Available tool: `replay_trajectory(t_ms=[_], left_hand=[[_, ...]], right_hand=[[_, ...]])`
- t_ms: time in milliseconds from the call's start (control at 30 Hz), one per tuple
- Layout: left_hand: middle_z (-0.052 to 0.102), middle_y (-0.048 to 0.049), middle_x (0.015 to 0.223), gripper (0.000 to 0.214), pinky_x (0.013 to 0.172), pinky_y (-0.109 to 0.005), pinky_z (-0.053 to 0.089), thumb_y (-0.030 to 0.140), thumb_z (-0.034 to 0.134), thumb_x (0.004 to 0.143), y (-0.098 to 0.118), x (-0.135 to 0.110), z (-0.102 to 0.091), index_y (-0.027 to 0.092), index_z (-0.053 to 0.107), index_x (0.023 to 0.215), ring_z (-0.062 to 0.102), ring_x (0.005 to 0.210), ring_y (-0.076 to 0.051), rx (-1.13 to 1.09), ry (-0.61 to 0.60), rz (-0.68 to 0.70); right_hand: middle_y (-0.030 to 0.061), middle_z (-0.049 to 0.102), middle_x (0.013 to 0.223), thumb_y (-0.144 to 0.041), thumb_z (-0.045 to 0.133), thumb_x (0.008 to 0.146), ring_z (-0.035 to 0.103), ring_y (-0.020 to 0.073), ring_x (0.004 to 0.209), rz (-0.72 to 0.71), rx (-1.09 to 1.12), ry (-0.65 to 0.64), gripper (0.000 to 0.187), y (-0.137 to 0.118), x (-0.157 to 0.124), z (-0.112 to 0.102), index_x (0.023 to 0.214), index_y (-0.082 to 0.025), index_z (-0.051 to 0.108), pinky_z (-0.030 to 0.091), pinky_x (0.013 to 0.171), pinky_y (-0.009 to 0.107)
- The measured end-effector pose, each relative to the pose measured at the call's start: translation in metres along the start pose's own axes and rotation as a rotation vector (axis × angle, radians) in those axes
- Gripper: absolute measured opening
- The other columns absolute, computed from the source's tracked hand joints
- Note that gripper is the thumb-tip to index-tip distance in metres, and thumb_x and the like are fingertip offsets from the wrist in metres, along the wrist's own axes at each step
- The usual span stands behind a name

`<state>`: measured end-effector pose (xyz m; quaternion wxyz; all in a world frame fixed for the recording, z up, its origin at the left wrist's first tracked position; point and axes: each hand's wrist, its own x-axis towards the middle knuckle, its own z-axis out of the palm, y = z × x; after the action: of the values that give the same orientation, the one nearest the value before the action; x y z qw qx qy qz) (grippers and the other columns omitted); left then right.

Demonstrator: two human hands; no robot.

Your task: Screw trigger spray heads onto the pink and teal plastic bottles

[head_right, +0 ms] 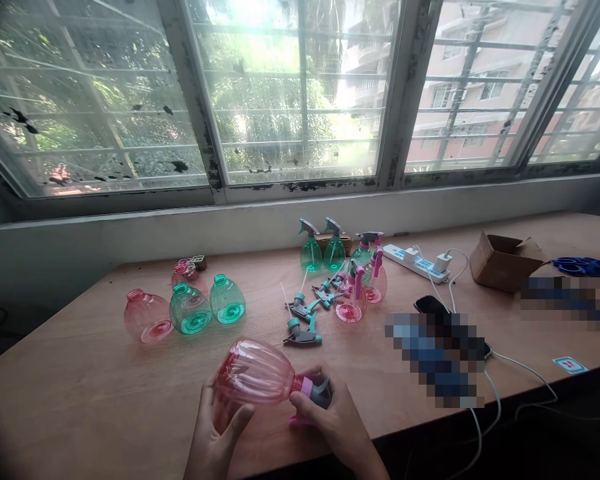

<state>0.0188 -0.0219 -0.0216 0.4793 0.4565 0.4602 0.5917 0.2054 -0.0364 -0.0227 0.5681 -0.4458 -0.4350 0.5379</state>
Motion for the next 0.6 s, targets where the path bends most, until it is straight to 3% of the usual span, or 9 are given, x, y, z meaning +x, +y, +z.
replay_trajectory(t_ms=[167,367,600], left_hand=[[0.061,-0.0134,0.134,0.074,0.114,-0.051,0.036,0.051,0.079,0.072,0.004,0.001,0.005,0.022,0.047,0.131,0.054,0.130,-0.034,0.007,0.070,-0.031],[0.051,-0.0067,0.151,0.073,0.118,-0.042,0.034,0.043,0.079,0.074,0.001,0.006,0.004,0.029,0.049,0.139,0.044,0.141,-0.029,-0.033,-0.018,0.011],[0.053,-0.0060,0.149,0.081,0.120,-0.044,0.030,0.041,0.082,0.069,-0.004,0.001,0.002,0.033,0.045,0.142,0.043,0.142,-0.030,0.053,-0.023,0.052]], right_hand=[[-0.0005,0.064,0.075,-0.052,0.082,0.071,0.057,0.0152,0.066,-0.008,-0.049,-0.019,0.041,0.002,0.001,0.001,0.088,-0.019,0.064,0.053,0.058,0.026],[-0.0014,0.065,0.070,-0.057,0.080,0.071,0.063,0.0167,0.062,0.007,-0.032,0.031,0.045,0.005,0.003,-0.002,0.091,-0.019,0.064,0.055,0.059,0.029],[-0.0027,0.064,0.071,-0.054,0.082,0.071,0.063,0.0154,0.060,0.018,0.048,-0.001,0.044,0.004,0.001,-0.002,0.093,-0.020,0.063,0.059,0.061,0.031]])
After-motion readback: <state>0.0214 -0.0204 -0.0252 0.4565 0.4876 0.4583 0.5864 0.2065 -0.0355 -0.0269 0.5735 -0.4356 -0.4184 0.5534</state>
